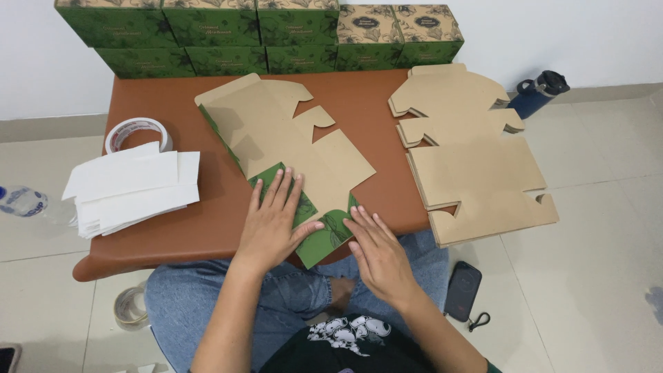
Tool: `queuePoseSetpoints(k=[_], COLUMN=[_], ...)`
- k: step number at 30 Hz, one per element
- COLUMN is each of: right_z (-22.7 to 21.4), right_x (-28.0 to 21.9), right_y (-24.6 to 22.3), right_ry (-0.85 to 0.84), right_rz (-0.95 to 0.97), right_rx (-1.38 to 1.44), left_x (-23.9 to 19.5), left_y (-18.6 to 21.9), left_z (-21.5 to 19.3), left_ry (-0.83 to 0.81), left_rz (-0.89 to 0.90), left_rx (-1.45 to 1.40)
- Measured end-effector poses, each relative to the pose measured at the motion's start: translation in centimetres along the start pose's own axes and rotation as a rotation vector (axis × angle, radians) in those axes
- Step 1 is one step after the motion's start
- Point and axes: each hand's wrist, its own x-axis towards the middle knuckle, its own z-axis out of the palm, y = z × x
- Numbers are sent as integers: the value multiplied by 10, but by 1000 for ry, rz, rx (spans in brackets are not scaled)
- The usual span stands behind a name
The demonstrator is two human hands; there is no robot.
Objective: Folding cardboard boxes, inserting paper slips, and stacking the finished packages.
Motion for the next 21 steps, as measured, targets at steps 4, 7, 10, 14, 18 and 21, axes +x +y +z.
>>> queuePoseSetpoints(k=[4, 7, 10, 14, 18, 21], right_z=[1, 4, 3, 9, 17, 18], right_x=[16, 28, 34, 28, 24, 27], right_y=[3, 10, 6, 3, 10, 7], right_ry=[-17, -41, -22, 71, 46, 56], right_rz=[21, 26, 23, 100, 155, 172], right_rx=[-45, -86, -96, -227, -170, -99], left_x=[1, 1, 1, 2, 1, 1], left_y=[1, 2, 2, 1, 2, 4], left_z=[-1, -2, 0, -1, -2, -4], left_ry=[-6, -30, -43, -62, -55, -44], left_rz=[-6, -23, -42, -67, -59, -56], left_rx=[-9, -36, -61, -102, -133, -131])
